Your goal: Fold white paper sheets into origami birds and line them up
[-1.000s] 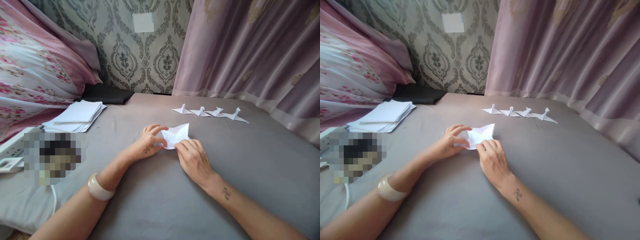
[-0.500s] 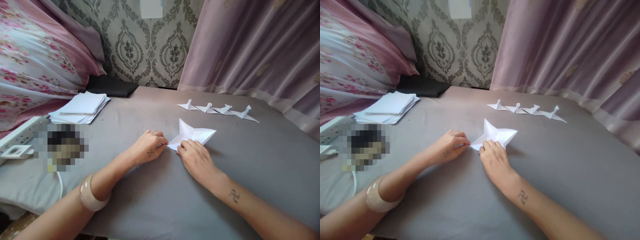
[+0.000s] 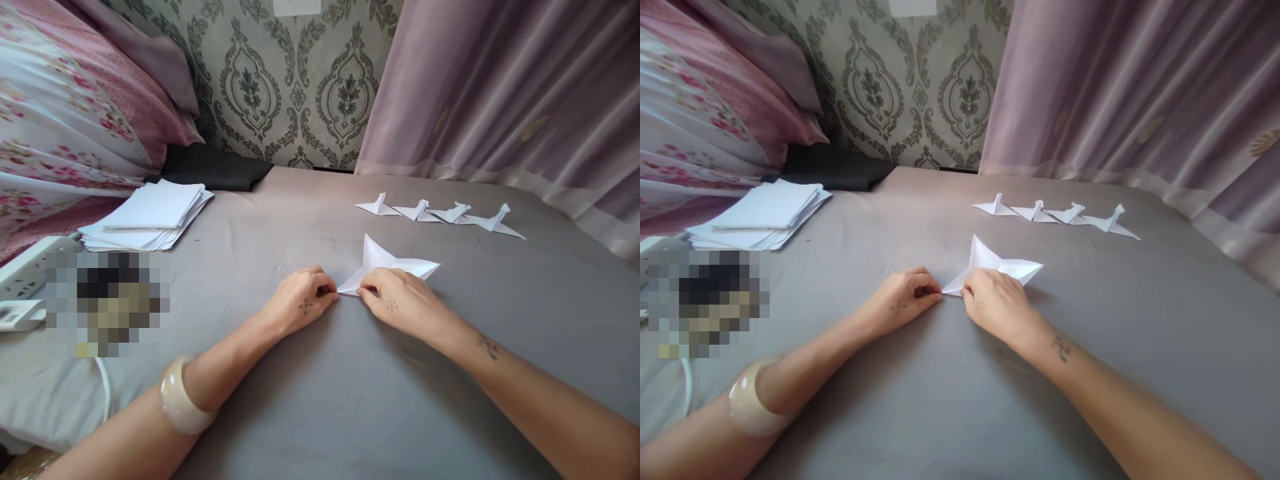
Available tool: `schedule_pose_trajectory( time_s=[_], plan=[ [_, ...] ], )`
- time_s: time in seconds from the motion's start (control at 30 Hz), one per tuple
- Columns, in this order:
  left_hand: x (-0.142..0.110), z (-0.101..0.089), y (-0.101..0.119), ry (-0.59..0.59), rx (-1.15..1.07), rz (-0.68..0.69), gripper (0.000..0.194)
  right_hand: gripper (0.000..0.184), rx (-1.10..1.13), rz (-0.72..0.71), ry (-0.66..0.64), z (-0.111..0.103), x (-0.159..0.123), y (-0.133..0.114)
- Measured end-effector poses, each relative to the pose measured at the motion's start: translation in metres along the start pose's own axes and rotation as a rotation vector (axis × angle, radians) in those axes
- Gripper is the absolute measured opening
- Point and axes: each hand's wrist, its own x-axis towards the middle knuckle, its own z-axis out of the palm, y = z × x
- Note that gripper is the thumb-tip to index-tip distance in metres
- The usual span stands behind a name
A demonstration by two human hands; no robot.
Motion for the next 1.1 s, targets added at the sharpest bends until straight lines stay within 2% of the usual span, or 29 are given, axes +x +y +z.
schedule_pose_trajectory(
  time_s=[0.13, 0.43, 0.53, 0.63, 0.7, 0.87, 1.1],
  plan=[
    [0.002, 0.003, 0.003, 0.004, 0.0, -0.055, 0.016, 0.025, 0.03, -0.002, -0.086, -0.008, 0.009, 0.0],
    [0.008, 0.007, 0.004, 0.035, 0.065, -0.068, 0.013, 0.016, 0.086, 0.006, -0.357, -0.026, 0.033, 0.004],
    [0.007, 0.01, 0.003, 0.062, 0.094, 0.037, 0.006, 0.014, 0.077, 0.019, -0.453, -0.029, 0.043, 0.005],
    [0.005, 0.013, 0.003, 0.046, 0.171, 0.233, 0.018, 0.019, 0.058, 0.022, -0.514, -0.027, 0.051, 0.006],
    [0.004, 0.014, 0.005, 0.0, 0.236, 0.332, 0.026, 0.02, 0.055, 0.011, -0.527, -0.027, 0.054, 0.005],
    [0.0, 0.014, 0.011, -0.084, 0.429, 0.432, 0.029, 0.018, 0.042, -0.007, -0.499, -0.029, 0.05, 0.002],
    [-0.01, 0.016, 0.033, -0.107, 0.571, 0.428, 0.026, 0.018, 0.046, 0.007, -0.474, -0.03, 0.048, -0.005]
  ],
)
